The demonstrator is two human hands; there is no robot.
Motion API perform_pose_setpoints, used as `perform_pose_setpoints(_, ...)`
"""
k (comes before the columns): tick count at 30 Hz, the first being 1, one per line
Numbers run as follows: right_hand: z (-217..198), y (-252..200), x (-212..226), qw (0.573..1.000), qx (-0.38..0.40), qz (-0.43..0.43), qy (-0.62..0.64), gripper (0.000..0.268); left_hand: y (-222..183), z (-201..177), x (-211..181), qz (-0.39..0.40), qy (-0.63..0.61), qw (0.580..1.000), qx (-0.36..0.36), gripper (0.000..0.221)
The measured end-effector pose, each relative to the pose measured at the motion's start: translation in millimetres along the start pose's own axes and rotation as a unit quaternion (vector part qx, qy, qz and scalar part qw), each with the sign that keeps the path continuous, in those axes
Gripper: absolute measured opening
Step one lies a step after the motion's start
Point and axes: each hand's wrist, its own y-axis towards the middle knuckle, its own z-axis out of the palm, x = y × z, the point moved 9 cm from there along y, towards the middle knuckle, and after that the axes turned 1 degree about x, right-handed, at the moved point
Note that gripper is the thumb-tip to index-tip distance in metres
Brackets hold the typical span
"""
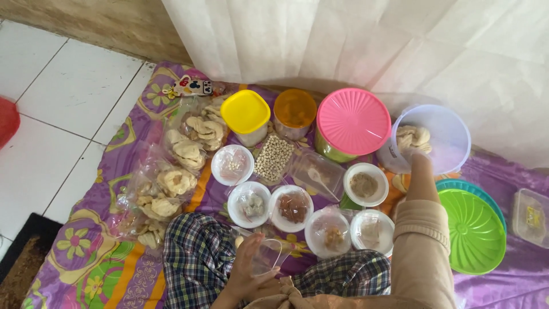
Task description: Manually packaging various snacks into small plastic bags while sitting on the floor.
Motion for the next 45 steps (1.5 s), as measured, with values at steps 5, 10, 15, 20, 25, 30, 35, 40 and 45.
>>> perform_pose_setpoints(5, -20, -5, 20, 1.000, 0.021, -0.017, 0.015, 0.052, -1, 2, 3, 0.004, 0.014, 1.000, 0.005, 0.110)
perform_pose_setpoints(10, 20, 21, -18, 0.997, 0.071, 0.001, -0.043, 0.079, 1, -2, -1, 0.021, 0.023, 0.999, -0.007, 0.112)
perform_pose_setpoints(15, 16, -2, 4, 0.966, 0.053, -0.099, -0.234, 0.061, 2, -3, -4, 0.021, 0.017, 1.000, -0.010, 0.111)
perform_pose_setpoints(20, 38, 12, -10, 0.944, 0.101, -0.097, -0.297, 0.072, 3, -4, -6, 0.014, 0.006, 1.000, -0.009, 0.109)
perform_pose_setpoints(25, 17, 19, -36, 0.997, 0.022, 0.062, -0.026, 0.063, 0, -3, 0, 0.015, 0.020, 1.000, -0.010, 0.112)
perform_pose_setpoints(30, 15, 14, -23, 0.981, 0.053, 0.039, -0.181, 0.067, -2, -1, 4, -0.019, -0.010, 1.000, 0.016, 0.105)
perform_pose_setpoints(35, 31, 31, -31, 0.992, 0.056, 0.004, -0.114, 0.066, 6, -8, -8, 0.008, -0.015, 1.000, -0.005, 0.104)
perform_pose_setpoints(40, 41, 31, -27, 0.979, 0.046, -0.059, -0.192, 0.086, 3, -3, -2, -0.004, -0.011, 1.000, 0.005, 0.104)
perform_pose_setpoints(45, 36, 35, -25, 0.986, 0.044, -0.050, -0.151, 0.078, 2, -1, 1, -0.001, 0.000, 1.000, 0.008, 0.108)
